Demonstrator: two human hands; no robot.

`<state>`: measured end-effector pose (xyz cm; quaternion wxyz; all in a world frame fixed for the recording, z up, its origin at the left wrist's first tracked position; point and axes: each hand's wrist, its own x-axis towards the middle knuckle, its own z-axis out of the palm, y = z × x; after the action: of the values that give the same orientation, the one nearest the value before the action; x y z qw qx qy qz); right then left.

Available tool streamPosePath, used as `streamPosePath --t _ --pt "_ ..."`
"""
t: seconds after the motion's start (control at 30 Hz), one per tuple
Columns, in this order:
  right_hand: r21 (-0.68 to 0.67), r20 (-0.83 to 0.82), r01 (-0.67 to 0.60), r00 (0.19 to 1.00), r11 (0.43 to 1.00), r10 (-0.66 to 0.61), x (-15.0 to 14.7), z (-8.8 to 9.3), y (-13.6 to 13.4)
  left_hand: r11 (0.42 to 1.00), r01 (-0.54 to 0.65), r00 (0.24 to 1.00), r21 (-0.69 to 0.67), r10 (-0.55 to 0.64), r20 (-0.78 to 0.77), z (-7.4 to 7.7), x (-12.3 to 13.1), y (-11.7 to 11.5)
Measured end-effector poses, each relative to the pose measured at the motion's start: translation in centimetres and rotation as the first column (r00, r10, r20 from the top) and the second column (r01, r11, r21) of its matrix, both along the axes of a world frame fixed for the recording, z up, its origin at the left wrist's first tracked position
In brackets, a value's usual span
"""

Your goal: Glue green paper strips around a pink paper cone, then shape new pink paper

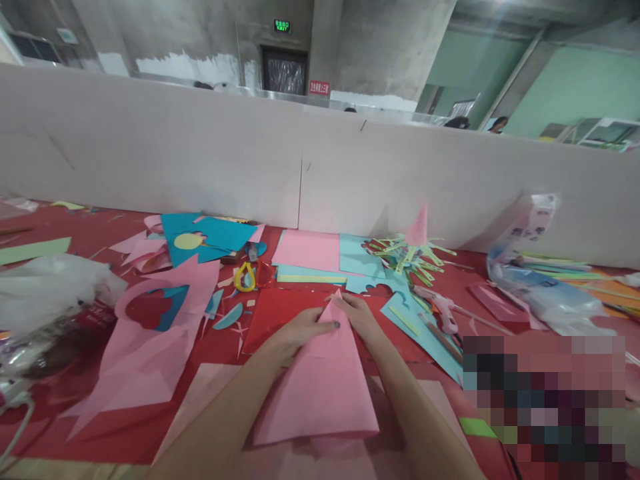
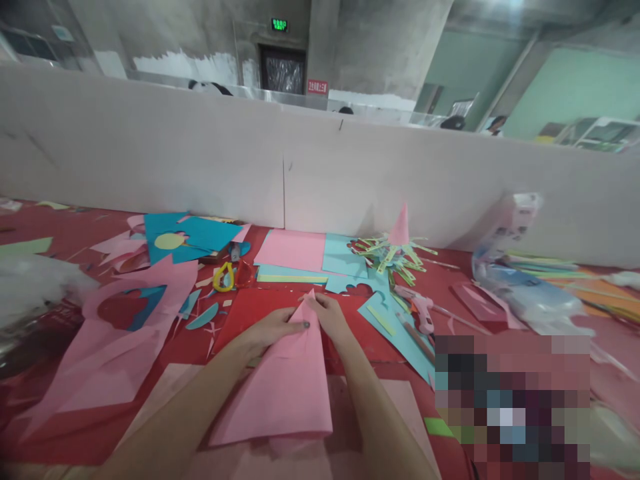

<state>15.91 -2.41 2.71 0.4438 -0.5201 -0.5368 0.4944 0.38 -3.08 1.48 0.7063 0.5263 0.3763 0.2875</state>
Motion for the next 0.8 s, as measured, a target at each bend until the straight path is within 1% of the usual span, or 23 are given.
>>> streamPosePath --t 0.13,0.33,0.63,0.8 --pt "0.021 0.03 0.021 0.999 1.0 -0.021 -0.1 -0.1 0.2 1.0 0.022 0.999 -0.01 -0.022 0.031 -0.3 0.0 0.0" --pt "0.059 0.064 0.075 0.995 0.995 -0.079 -0.4 0.0 0.3 0.999 0.035 0.999 0.001 -0.035 -0.008 -0.5 0.0 -0.1" --pt "0.079 0.083 0.081 0.993 0.994 -0.088 -0.3 -0.2 0.2 1.0 0.027 0.998 0.002 -0.027 -0.048 0.2 -0.1 -0.4" --pt "0.087 0.08 0.094 0.992 0.992 -0.101 -0.3 -0.3 0.3 1.0 0.026 0.999 -0.016 -0.026 -0.021 0.6 -0.2 -0.6"
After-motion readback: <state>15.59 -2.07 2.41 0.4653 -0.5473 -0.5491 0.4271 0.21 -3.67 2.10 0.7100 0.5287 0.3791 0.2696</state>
